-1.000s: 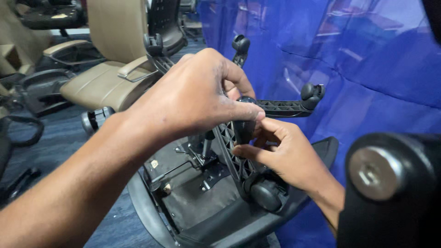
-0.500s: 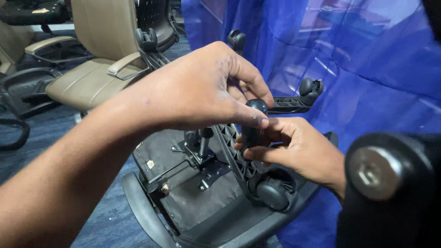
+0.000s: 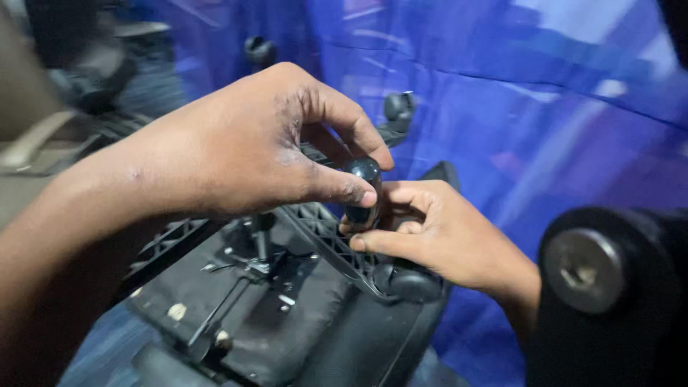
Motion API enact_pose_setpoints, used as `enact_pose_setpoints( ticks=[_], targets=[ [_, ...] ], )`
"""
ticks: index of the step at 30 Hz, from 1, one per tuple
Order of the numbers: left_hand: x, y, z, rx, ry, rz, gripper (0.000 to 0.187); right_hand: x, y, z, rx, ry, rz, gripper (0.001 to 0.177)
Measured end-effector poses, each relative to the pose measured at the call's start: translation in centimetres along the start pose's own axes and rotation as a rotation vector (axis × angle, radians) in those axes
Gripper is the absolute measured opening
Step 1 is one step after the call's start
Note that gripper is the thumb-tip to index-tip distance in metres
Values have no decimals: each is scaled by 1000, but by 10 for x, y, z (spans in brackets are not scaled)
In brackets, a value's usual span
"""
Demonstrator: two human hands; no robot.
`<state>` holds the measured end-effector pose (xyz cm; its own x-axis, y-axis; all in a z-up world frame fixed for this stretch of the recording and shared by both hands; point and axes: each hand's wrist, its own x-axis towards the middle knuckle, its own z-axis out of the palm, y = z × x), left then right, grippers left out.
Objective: The person attaches caster wheels to the base of an office chair by hand. They insert each wheel stem into the base sockets and press down to secure them, working on multiple wheels in sequence.
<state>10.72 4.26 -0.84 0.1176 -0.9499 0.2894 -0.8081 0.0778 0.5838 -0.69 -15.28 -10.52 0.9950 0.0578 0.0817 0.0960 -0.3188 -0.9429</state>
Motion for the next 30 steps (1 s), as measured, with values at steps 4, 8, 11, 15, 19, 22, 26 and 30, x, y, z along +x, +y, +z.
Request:
enact_pose_setpoints(
  ticks=[4,8,11,15,19,22,26,30],
  targets=[
    [11,-11,-13,72,-91,-58,29,-11,-11,20,-145,202,72,24],
    [22,-6,-15,129,-151,-13,31,-24,-17,31,-144,281,14,22],
    [29,-4,-13,163,-182,69,32,-34,-17,41,-117,369,62,18],
    [40,-10,-15,236,-226,-99,35,-34,-20,48,-69,420,16,15],
    [51,-28,-17,146,-272,129,34,-35,-21,48,-50,438,24,16],
    [57,-42,-15,51,-312,205,36,-35,-17,43,-35,449,28,15],
    [59,-37,-9,19,-277,152,36,-30,-5,38,-47,501,-19,18],
    [64,-13,0,381,-246,-441,28,-26,7,33,-16,542,-64,24]
  ],
)
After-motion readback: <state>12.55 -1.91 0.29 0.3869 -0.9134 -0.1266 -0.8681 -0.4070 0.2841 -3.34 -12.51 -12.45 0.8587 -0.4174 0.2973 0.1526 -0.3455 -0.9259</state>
